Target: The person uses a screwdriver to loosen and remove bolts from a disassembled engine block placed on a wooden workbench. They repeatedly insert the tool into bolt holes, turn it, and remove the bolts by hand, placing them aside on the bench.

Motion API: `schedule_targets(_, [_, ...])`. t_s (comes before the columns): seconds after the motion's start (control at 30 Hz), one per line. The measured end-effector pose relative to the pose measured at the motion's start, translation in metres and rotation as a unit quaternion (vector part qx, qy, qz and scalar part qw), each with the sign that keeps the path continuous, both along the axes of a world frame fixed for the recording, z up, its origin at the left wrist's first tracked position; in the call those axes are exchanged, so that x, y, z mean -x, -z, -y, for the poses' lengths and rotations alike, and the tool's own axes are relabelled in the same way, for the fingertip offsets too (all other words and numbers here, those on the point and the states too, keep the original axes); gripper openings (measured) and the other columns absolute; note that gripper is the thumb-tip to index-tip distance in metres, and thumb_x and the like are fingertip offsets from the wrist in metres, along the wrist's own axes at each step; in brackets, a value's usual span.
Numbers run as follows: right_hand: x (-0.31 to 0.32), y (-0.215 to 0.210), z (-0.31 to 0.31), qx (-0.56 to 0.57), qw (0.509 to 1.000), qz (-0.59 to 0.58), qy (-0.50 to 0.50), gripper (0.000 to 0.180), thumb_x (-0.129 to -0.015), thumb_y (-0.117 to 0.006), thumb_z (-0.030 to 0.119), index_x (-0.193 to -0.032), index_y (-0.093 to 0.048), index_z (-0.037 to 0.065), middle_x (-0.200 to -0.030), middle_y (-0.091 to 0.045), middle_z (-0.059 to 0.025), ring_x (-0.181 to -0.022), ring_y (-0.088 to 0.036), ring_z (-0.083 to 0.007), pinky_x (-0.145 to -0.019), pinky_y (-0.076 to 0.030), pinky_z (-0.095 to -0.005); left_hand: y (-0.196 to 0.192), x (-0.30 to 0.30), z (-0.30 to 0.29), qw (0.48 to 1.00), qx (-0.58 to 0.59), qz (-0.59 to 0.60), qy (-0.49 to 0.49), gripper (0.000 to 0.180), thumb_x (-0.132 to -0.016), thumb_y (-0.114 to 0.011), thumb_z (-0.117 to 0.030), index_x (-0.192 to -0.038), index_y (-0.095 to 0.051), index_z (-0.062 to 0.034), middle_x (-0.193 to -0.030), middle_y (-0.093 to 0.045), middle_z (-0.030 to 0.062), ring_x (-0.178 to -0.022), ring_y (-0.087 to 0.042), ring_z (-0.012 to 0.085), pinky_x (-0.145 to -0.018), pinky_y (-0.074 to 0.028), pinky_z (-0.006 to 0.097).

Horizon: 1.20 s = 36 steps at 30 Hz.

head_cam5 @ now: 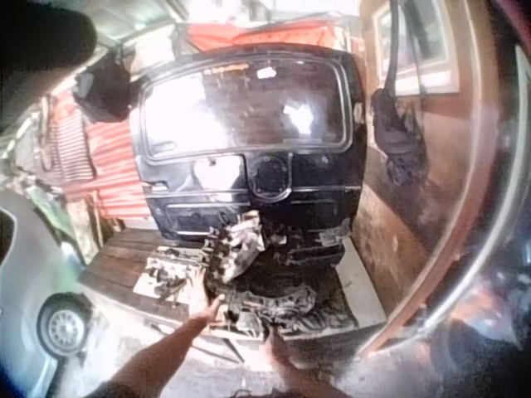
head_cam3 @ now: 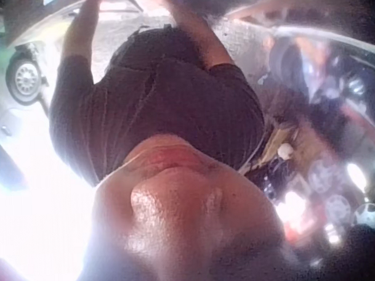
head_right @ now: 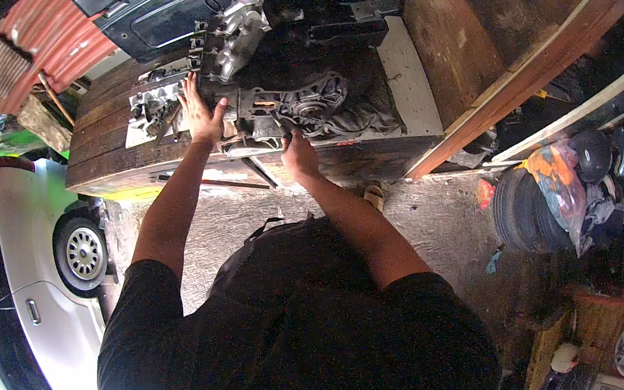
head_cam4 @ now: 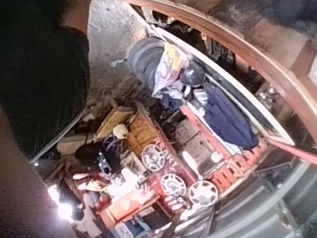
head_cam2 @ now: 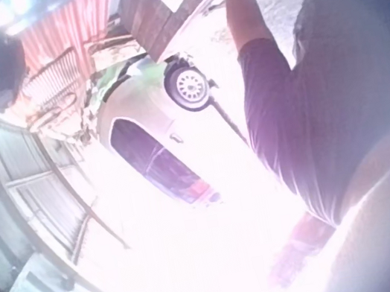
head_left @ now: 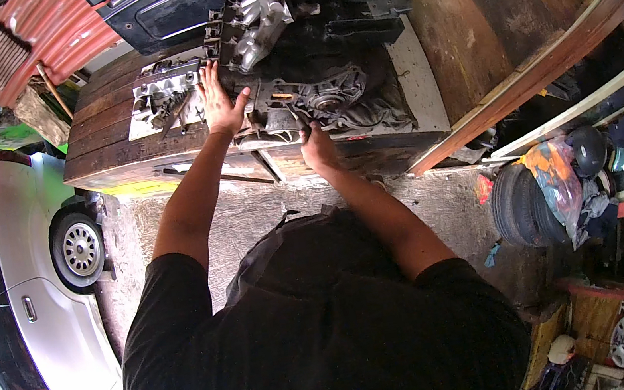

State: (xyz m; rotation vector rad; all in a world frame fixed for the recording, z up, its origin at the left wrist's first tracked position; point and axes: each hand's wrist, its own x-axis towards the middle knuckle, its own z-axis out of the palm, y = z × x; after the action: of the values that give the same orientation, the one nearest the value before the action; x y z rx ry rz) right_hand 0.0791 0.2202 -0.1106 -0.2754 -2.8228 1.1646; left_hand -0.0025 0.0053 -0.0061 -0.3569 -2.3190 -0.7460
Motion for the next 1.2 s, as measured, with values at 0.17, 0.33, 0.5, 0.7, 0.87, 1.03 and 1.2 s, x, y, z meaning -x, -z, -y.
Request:
schedule_targets(0.17, [0.01, 0.0, -0.004, 0.051, 0.998, 0.025, -0.033, 0.044, -0.097, -0.057, 0.036, -0.126, -0.051, 0.005, -0.096, -0.068, -0.0288, -0.09, -0.067, -0.0464, -0.075, -0.053, -0.0553, -0.003, 0.005, -0.003, 1.0, 0.02, 0.0, -0.002, 0.098, -0.086, -0.061, -0.057, -0.157, -0.015, -0.0075, -0.163, -0.017, 0.0156, -0.152, -0.011, 0.0357, -0.121, -0.005, 0.054])
schedule_targets(0.33, [-0.001, -0.003, -0.032, 0.003, 0.992, -0.009, -0.127, 0.044, -0.095, -0.06, 0.038, -0.12, -0.052, 0.002, -0.097, -0.067, -0.0291, -0.091, -0.065, -0.0487, -0.076, -0.051, -0.0546, 0.0, 0.0, -0.001, 1.0, 0.02, 0.007, -0.01, 0.096, -0.087, -0.061, -0.056, -0.157, -0.016, -0.0073, -0.163, -0.018, 0.0155, -0.151, -0.011, 0.0367, -0.121, -0.005, 0.054])
schedule_targets(0.5, [0.007, 0.003, 0.0, -0.016, 0.998, 0.04, -0.041, 0.049, -0.098, -0.054, 0.038, -0.131, -0.046, 0.004, -0.094, -0.067, -0.0301, -0.089, -0.067, -0.0473, -0.075, -0.053, -0.0548, -0.003, 0.0, -0.004, 1.0, 0.023, -0.001, -0.005, 0.097, -0.086, -0.06, -0.058, -0.157, -0.016, -0.0074, -0.163, -0.017, 0.0156, -0.151, -0.011, 0.0366, -0.121, -0.006, 0.054])
schedule_targets(0.7, [0.002, -0.005, -0.006, -0.036, 0.995, -0.026, -0.093, 0.041, -0.098, -0.055, 0.035, -0.124, -0.05, 0.004, -0.086, -0.067, -0.0281, -0.082, -0.066, -0.0465, -0.07, -0.052, -0.0563, 0.0, 0.001, -0.004, 1.0, 0.019, -0.002, -0.009, 0.098, -0.086, -0.059, -0.06, -0.156, -0.016, -0.0057, -0.163, -0.017, 0.0161, -0.152, -0.011, 0.0363, -0.121, -0.006, 0.054])
schedule_targets(0.87, [-0.001, -0.012, -0.03, -0.072, 0.989, -0.022, -0.126, 0.037, -0.097, -0.058, 0.033, -0.12, -0.05, 0.004, -0.081, -0.067, -0.0268, -0.078, -0.066, -0.0462, -0.067, -0.051, -0.0561, 0.003, -0.001, 0.001, 1.0, 0.027, -0.003, -0.014, 0.099, -0.086, -0.058, -0.062, -0.156, -0.017, -0.0052, -0.163, -0.017, 0.0161, -0.152, -0.01, 0.036, -0.121, -0.005, 0.054])
schedule_targets(1.03, [0.014, 0.018, 0.012, 0.059, 0.997, -0.046, -0.027, 0.044, -0.095, -0.06, 0.038, -0.121, -0.049, 0.003, -0.09, -0.067, -0.0302, -0.087, -0.065, -0.0491, -0.074, -0.051, -0.0548, -0.004, 0.003, -0.006, 1.0, 0.017, -0.004, -0.005, 0.099, -0.086, -0.056, -0.064, -0.156, -0.018, -0.0052, -0.163, -0.018, 0.0157, -0.152, -0.011, 0.0362, -0.121, -0.005, 0.054])
schedule_targets(1.2, [0.004, -0.005, 0.011, 0.032, 0.997, 0.005, -0.074, 0.042, -0.096, -0.059, 0.035, -0.122, -0.05, 0.003, -0.09, -0.066, -0.0315, -0.086, -0.065, -0.0484, -0.073, -0.051, -0.0546, 0.0, 0.0, -0.003, 1.0, 0.01, 0.0, -0.009, 0.098, -0.086, -0.056, -0.064, -0.156, -0.019, -0.0053, -0.162, -0.019, 0.0161, -0.151, -0.011, 0.037, -0.121, -0.006, 0.054])
